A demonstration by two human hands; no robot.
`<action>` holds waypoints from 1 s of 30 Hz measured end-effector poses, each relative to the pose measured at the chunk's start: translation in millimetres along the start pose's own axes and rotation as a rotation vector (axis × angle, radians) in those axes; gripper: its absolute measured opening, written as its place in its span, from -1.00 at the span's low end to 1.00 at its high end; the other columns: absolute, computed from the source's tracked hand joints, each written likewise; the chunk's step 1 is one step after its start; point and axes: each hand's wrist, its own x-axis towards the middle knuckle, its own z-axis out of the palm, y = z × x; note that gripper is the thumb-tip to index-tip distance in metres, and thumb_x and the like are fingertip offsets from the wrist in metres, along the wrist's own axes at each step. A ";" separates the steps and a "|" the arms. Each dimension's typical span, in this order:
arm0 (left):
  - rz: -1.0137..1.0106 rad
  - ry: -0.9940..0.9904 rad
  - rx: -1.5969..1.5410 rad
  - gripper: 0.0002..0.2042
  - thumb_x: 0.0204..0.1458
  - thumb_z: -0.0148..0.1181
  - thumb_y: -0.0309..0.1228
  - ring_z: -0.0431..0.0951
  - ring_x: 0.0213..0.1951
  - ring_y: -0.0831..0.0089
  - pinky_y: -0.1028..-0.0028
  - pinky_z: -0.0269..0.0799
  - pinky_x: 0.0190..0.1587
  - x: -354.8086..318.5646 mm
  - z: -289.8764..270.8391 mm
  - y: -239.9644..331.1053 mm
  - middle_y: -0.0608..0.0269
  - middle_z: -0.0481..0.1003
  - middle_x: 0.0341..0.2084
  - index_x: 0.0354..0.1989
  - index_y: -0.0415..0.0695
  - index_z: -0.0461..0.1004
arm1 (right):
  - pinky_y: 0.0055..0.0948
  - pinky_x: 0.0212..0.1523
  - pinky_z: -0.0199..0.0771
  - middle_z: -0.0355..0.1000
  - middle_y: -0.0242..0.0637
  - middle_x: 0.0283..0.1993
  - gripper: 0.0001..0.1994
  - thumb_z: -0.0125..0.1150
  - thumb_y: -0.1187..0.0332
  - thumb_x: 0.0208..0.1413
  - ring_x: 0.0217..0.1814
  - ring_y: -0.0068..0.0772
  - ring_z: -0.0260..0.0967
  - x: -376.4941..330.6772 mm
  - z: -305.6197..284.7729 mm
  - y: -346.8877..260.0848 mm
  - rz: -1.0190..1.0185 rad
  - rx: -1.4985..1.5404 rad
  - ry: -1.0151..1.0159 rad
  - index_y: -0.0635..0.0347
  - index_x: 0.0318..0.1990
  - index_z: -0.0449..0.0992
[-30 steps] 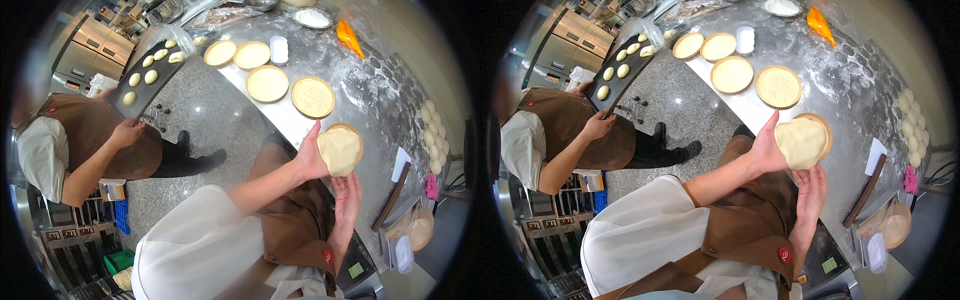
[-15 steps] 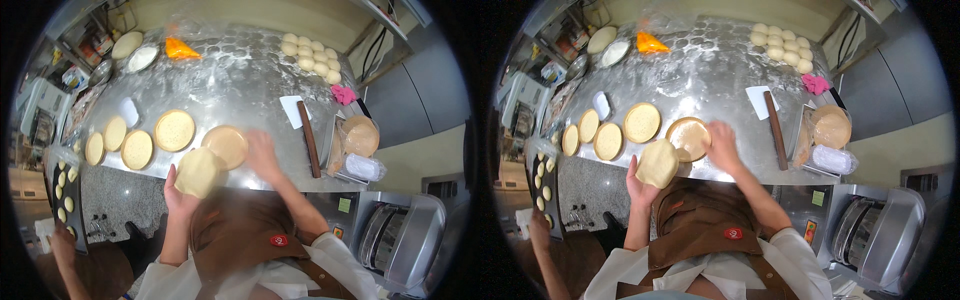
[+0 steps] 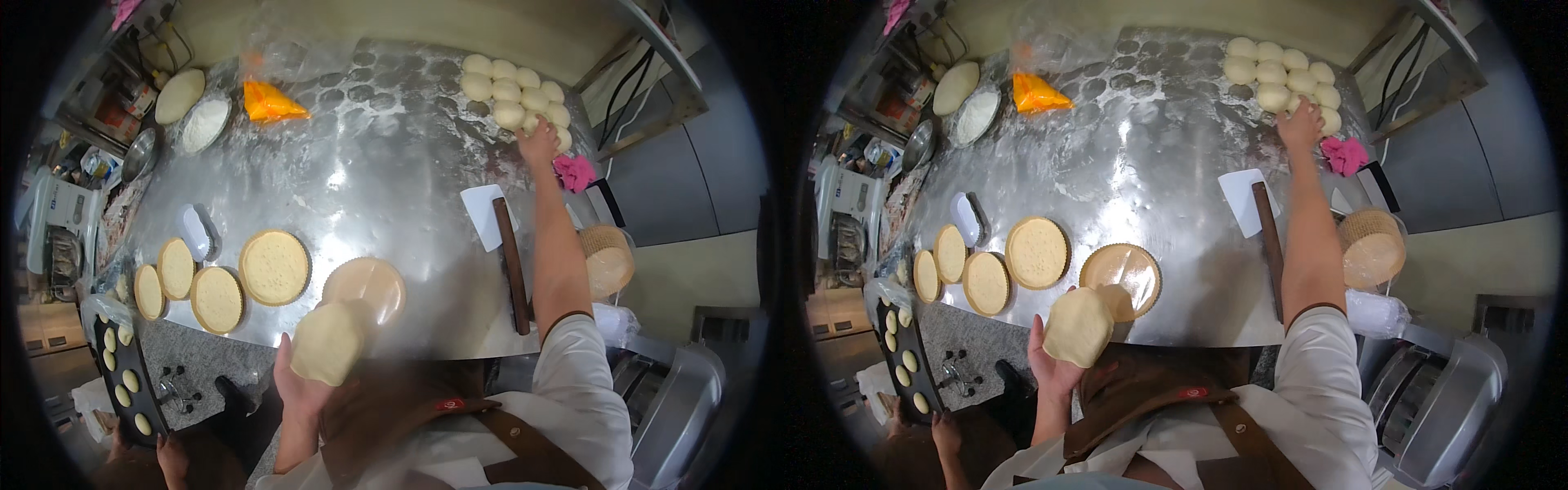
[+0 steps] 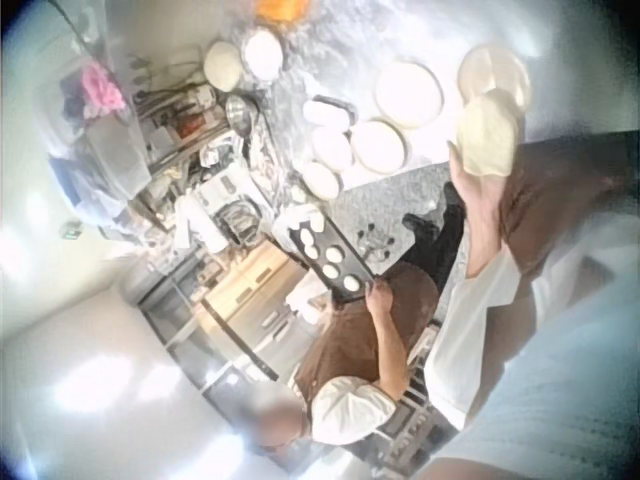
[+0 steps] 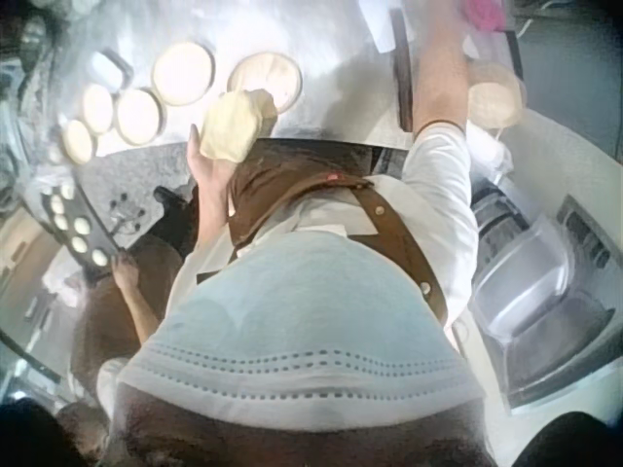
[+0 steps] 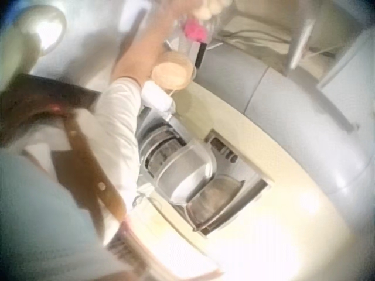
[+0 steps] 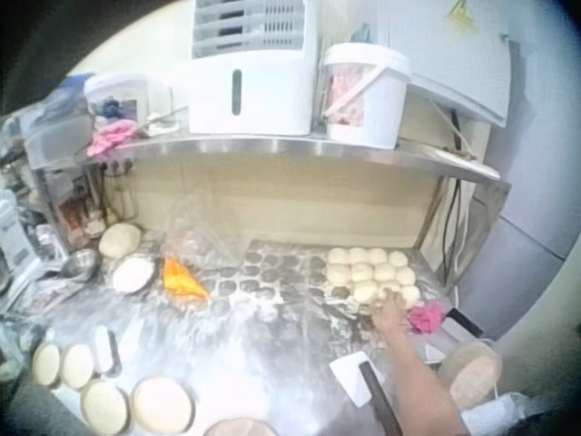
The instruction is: The person places round dough discs into tart pans and presses them into shape by hand. The person then uses a stand mixer to mix ingredients in a metal bowl while a coworker arranges filled tart shells on a tray.
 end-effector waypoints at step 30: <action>0.003 -0.336 -0.073 -0.41 0.33 -0.13 -0.11 0.18 0.39 0.18 0.11 0.06 0.42 -33.9 -14.4 -6.2 0.17 0.14 0.40 0.41 -0.23 0.05 | -0.33 0.20 0.27 0.37 -0.12 0.15 -0.45 0.20 0.22 0.25 0.16 -0.24 0.30 -12.2 14.4 -8.5 -0.476 0.367 -0.983 0.29 0.30 0.27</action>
